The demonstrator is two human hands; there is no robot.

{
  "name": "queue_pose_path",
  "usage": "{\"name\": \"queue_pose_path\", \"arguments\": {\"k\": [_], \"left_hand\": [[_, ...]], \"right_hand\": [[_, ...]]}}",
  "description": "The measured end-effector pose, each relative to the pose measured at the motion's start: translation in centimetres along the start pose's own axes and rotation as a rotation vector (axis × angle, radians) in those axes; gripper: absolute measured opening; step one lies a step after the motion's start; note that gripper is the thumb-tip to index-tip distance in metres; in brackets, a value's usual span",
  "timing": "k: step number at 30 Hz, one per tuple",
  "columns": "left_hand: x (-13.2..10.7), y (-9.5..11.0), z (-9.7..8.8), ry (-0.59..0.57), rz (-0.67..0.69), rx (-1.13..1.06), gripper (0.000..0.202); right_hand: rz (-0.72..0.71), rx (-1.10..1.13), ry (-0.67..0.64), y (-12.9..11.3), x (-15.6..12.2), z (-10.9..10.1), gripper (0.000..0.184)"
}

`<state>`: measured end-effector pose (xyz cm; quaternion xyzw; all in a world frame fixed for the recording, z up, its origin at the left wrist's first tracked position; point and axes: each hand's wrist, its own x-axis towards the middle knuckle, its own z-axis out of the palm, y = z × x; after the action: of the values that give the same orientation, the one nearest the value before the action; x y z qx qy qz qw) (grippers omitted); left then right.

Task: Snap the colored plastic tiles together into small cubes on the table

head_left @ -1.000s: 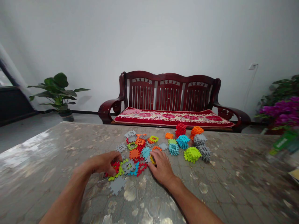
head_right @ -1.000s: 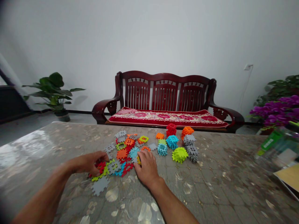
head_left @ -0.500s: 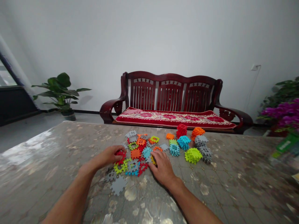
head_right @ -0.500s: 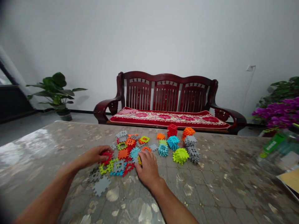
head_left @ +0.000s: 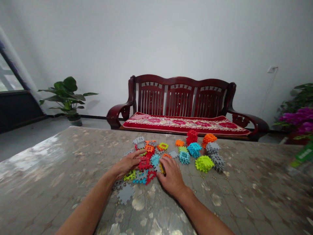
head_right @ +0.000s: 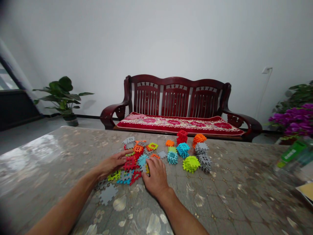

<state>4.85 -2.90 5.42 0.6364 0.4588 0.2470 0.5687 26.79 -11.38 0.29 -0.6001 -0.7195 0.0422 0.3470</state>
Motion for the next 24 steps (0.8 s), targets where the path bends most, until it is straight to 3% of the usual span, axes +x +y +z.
{"name": "queue_pose_path", "arguments": {"k": [3,5,12,18,24], "left_hand": [[0.0,-0.2,0.7,-0.109,-0.023,-0.339,0.076],[0.1,-0.3,1.2,-0.115,-0.03,-0.41,0.078],[0.1,-0.3,3.1,-0.203,-0.004,-0.457,0.08],[0.2,-0.7,3.7,-0.228,0.001,-0.41,0.08],[0.0,-0.1,3.0,-0.236,0.0,-0.323,0.076]], "right_hand": [[-0.08,-0.009,0.065,-0.3,-0.2,-0.1,0.058],[-0.13,-0.001,0.096,-0.5,-0.2,-0.1,0.064],[-0.204,0.041,0.121,-0.5,0.0,-0.4,0.074],[-0.261,0.071,0.077,-1.1,0.0,-0.9,0.057],[-0.258,0.097,0.089,-1.1,0.1,-1.0,0.054]]}}
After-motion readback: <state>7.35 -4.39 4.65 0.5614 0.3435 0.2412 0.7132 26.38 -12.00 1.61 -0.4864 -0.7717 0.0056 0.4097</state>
